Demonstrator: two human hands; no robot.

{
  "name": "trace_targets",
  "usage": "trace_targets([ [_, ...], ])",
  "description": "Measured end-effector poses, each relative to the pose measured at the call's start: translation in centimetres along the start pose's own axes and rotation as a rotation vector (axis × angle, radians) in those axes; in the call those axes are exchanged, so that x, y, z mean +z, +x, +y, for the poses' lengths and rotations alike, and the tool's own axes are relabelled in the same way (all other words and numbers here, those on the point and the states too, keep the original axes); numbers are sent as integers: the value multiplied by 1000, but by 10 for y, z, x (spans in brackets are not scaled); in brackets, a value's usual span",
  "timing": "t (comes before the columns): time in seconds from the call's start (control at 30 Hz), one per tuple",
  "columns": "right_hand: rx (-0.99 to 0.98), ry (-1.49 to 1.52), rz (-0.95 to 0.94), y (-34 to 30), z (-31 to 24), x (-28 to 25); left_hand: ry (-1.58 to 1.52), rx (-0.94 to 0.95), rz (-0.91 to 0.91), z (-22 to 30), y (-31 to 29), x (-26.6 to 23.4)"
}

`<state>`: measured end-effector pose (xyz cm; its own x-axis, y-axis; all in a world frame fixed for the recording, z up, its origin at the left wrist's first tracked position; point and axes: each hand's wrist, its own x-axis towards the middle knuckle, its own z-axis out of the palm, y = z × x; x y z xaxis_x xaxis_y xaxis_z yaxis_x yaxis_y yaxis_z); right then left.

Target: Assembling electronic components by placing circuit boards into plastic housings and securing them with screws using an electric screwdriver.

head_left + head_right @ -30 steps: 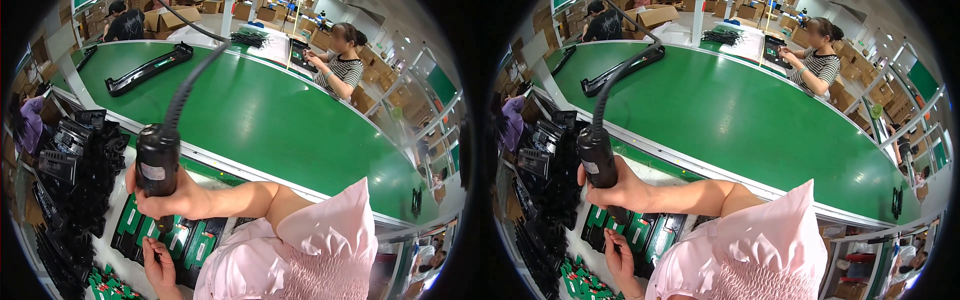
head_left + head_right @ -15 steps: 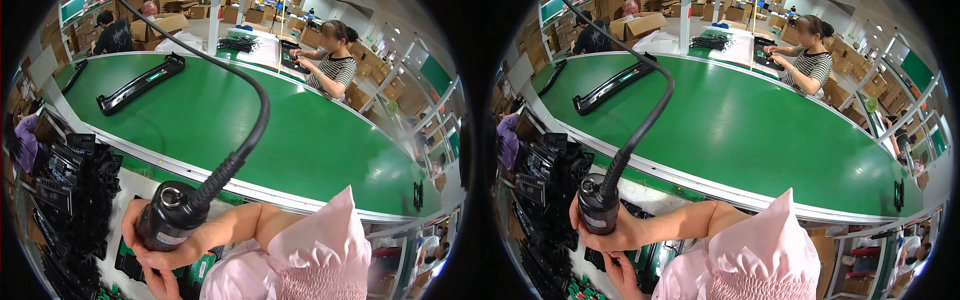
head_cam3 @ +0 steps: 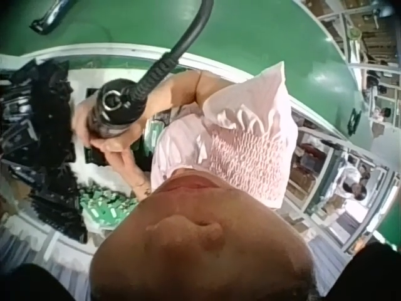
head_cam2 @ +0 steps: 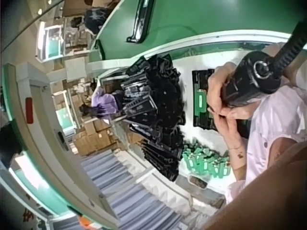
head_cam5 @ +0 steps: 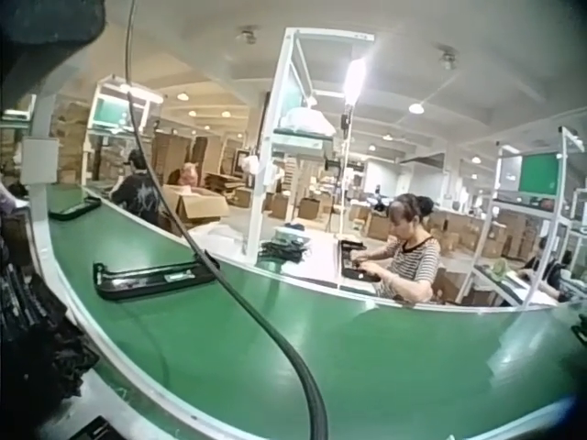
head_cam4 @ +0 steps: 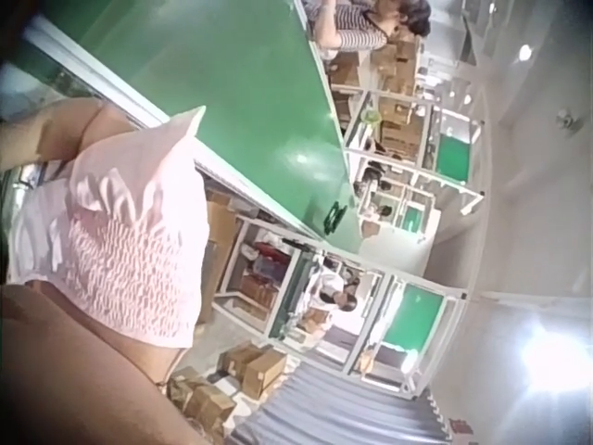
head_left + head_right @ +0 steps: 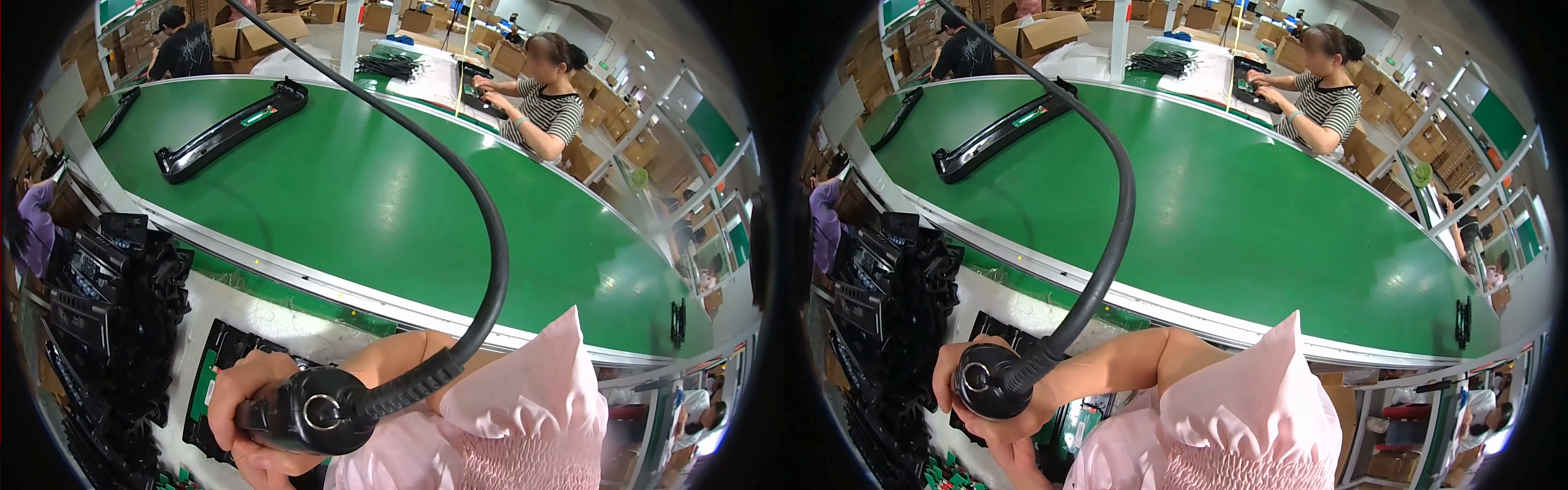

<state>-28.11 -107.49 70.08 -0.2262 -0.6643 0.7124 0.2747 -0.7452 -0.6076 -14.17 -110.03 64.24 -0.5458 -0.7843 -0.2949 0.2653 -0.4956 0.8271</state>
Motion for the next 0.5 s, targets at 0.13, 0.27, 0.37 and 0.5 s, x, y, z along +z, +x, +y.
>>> trace_targets([
  [0.13,-89,-89,51,-2,6,4,-149,-171,-202,-10,9,-8],
  [0.27,180,-18,-88,3,2,7,-331,-319,-252,-14,12,-32],
  [0.37,532,-688,-525,44,-38,-3,-560,-321,-134,-18,18,-42],
  [0.5,156,-98,48,40,49,-15,-751,-448,-206,2,23,-36],
])
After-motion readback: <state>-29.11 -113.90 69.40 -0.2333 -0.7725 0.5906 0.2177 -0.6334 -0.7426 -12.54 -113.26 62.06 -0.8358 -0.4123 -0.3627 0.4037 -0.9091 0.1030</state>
